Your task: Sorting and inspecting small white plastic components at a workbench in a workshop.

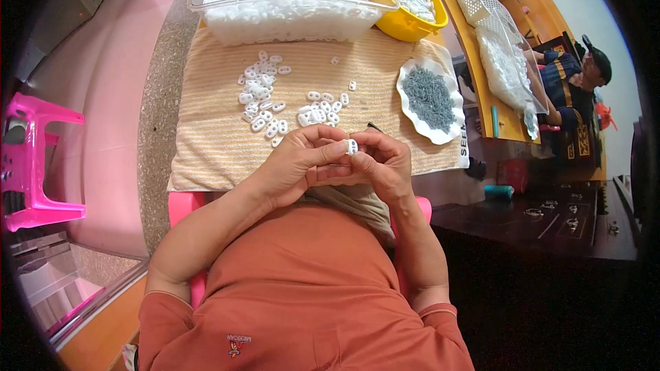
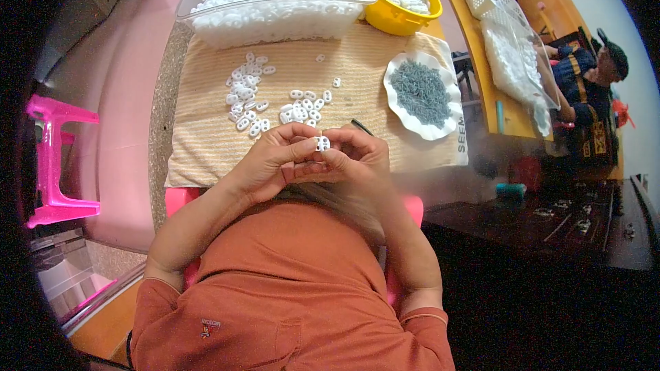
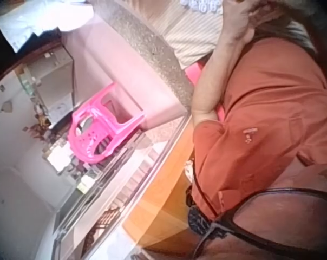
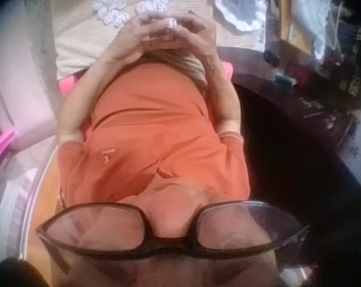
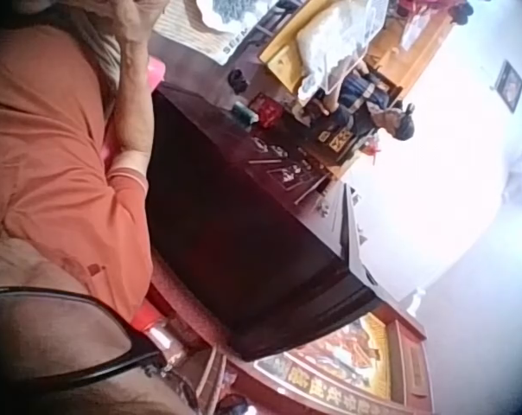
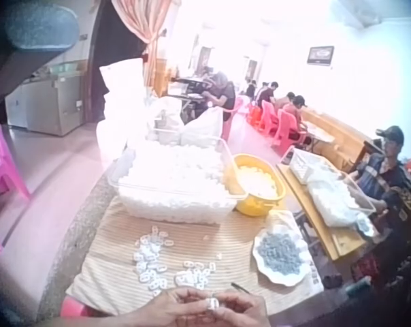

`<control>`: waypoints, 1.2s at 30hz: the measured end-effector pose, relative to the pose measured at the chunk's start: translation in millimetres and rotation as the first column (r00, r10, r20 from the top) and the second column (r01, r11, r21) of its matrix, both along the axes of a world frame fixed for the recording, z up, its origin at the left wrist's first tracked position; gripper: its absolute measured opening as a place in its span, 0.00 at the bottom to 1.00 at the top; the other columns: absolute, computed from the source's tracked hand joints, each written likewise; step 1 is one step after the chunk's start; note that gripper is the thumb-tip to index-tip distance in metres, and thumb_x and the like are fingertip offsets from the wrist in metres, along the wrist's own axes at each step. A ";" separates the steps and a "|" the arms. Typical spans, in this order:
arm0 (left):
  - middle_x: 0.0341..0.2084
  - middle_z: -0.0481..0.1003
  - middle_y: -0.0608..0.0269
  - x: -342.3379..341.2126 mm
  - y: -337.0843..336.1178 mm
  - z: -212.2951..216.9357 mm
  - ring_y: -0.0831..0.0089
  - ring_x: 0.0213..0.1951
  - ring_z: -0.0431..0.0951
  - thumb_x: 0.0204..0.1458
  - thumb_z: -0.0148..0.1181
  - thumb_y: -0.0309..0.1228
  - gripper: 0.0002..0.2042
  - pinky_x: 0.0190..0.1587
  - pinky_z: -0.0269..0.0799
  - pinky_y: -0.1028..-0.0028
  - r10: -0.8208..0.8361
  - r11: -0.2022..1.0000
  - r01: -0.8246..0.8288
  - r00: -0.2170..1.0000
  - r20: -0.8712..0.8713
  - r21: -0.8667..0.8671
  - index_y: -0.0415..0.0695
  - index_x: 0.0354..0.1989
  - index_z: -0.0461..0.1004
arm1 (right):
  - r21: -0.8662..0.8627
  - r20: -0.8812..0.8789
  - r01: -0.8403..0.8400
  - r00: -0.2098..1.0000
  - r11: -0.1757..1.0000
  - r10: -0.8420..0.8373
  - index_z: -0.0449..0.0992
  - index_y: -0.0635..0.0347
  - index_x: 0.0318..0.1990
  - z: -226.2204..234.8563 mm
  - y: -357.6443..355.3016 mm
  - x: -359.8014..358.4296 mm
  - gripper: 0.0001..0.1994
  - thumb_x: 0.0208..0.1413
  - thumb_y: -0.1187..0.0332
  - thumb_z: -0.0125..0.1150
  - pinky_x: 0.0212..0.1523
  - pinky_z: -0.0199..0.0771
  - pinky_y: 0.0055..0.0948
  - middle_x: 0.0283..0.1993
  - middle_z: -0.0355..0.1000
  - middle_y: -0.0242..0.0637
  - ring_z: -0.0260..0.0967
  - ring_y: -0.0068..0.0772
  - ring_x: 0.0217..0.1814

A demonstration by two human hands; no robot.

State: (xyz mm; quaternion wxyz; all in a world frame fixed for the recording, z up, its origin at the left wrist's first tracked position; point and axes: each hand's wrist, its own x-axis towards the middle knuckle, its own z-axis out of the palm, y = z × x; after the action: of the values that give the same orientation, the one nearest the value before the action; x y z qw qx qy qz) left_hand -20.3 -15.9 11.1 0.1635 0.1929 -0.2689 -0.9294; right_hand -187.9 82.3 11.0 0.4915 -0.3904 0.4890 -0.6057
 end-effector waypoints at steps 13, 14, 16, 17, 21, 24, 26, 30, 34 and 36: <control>0.35 0.77 0.63 -1.5 6.4 -8.4 0.74 0.38 0.79 0.56 0.60 0.28 0.06 0.42 0.79 0.76 0.014 1.000 -0.012 0.997 -0.081 0.025 0.44 0.39 0.72 | -0.081 -0.180 -0.007 0.984 0.997 -0.007 0.77 0.68 0.43 5.7 3.4 3.1 0.11 0.52 0.79 0.63 0.39 0.72 0.19 0.36 0.73 0.33 0.71 0.20 0.37; 0.35 0.77 0.63 -1.4 6.8 -8.1 0.73 0.38 0.79 0.56 0.60 0.28 0.06 0.42 0.79 0.75 0.013 1.000 -0.011 0.997 -0.082 0.027 0.44 0.39 0.72 | -0.088 -0.183 -0.012 0.983 0.996 -0.005 0.77 0.68 0.43 5.1 3.7 3.0 0.11 0.52 0.80 0.63 0.39 0.72 0.19 0.36 0.73 0.34 0.71 0.20 0.38; 0.34 0.77 0.62 -1.3 7.5 -7.7 0.73 0.38 0.79 0.56 0.60 0.28 0.05 0.42 0.79 0.75 0.012 1.000 -0.009 0.996 -0.084 0.030 0.44 0.39 0.72 | -0.097 -0.181 -0.012 0.983 0.995 -0.006 0.77 0.68 0.43 4.0 3.6 3.1 0.10 0.52 0.80 0.63 0.39 0.72 0.19 0.37 0.73 0.34 0.71 0.20 0.38; 0.34 0.77 0.63 -1.3 7.8 -7.5 0.73 0.38 0.79 0.56 0.60 0.28 0.06 0.42 0.79 0.75 0.009 1.000 -0.007 0.996 -0.085 0.022 0.44 0.39 0.72 | -0.105 -0.180 -0.014 0.984 0.994 -0.006 0.77 0.68 0.43 3.4 3.6 3.0 0.10 0.52 0.80 0.63 0.39 0.72 0.19 0.37 0.73 0.34 0.71 0.20 0.38; 0.33 0.77 0.63 -0.8 10.3 -4.8 0.73 0.37 0.79 0.56 0.61 0.28 0.06 0.42 0.79 0.74 0.023 1.000 -0.023 0.997 -0.068 0.007 0.42 0.38 0.73 | -0.129 -0.245 -0.033 0.970 0.991 0.000 0.77 0.68 0.42 0.4 4.4 -0.4 0.10 0.51 0.80 0.63 0.39 0.71 0.19 0.37 0.73 0.34 0.70 0.21 0.38; 0.33 0.76 0.62 -0.9 11.4 -4.0 0.70 0.37 0.79 0.55 0.61 0.28 0.05 0.42 0.79 0.72 0.025 1.000 -0.026 0.998 -0.053 -0.007 0.42 0.38 0.73 | -0.138 -0.243 -0.027 0.970 0.990 -0.008 0.77 0.69 0.42 2.0 4.9 1.7 0.09 0.52 0.80 0.63 0.38 0.71 0.19 0.36 0.72 0.34 0.70 0.20 0.37; 0.33 0.76 0.62 -1.0 12.5 -3.1 0.70 0.37 0.79 0.55 0.61 0.28 0.05 0.42 0.79 0.72 0.028 1.000 -0.029 0.999 -0.047 -0.008 0.42 0.37 0.73 | -0.153 -0.212 -0.032 0.977 0.988 -0.001 0.76 0.69 0.42 4.6 5.1 3.4 0.09 0.52 0.79 0.63 0.37 0.72 0.19 0.36 0.72 0.34 0.70 0.20 0.37; 0.31 0.77 0.64 -1.3 12.6 -1.1 0.75 0.36 0.79 0.55 0.61 0.29 0.05 0.42 0.78 0.75 0.010 1.000 -0.011 0.999 -0.051 -0.008 0.41 0.35 0.75 | -0.138 -0.220 -0.040 0.976 0.990 0.009 0.76 0.69 0.43 7.4 6.0 2.7 0.10 0.53 0.79 0.63 0.36 0.72 0.18 0.36 0.72 0.34 0.70 0.20 0.36; 0.30 0.77 0.65 -1.7 13.5 -3.9 0.75 0.35 0.79 0.55 0.62 0.29 0.05 0.43 0.78 0.75 0.005 0.999 -0.008 0.997 -0.076 -0.036 0.41 0.34 0.75 | -0.172 -0.282 -0.087 0.959 0.981 0.035 0.76 0.69 0.44 4.7 6.0 -0.3 0.10 0.53 0.79 0.62 0.37 0.73 0.19 0.37 0.72 0.34 0.71 0.20 0.38; 0.30 0.77 0.65 -2.7 13.2 -6.8 0.75 0.35 0.79 0.55 0.62 0.29 0.05 0.42 0.78 0.75 0.006 0.999 -0.008 0.998 -0.056 -0.037 0.41 0.34 0.75 | -0.178 -0.313 -0.102 0.949 0.979 0.042 0.75 0.69 0.44 4.6 6.4 -1.0 0.11 0.53 0.79 0.62 0.37 0.73 0.19 0.37 0.72 0.34 0.71 0.21 0.38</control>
State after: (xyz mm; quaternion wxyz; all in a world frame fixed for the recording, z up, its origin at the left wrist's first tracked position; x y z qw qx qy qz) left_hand -23.0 -2.8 4.3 0.1780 0.1646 -0.2808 -0.9286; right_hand -188.8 88.7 15.6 0.3913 -0.5432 0.4840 -0.5635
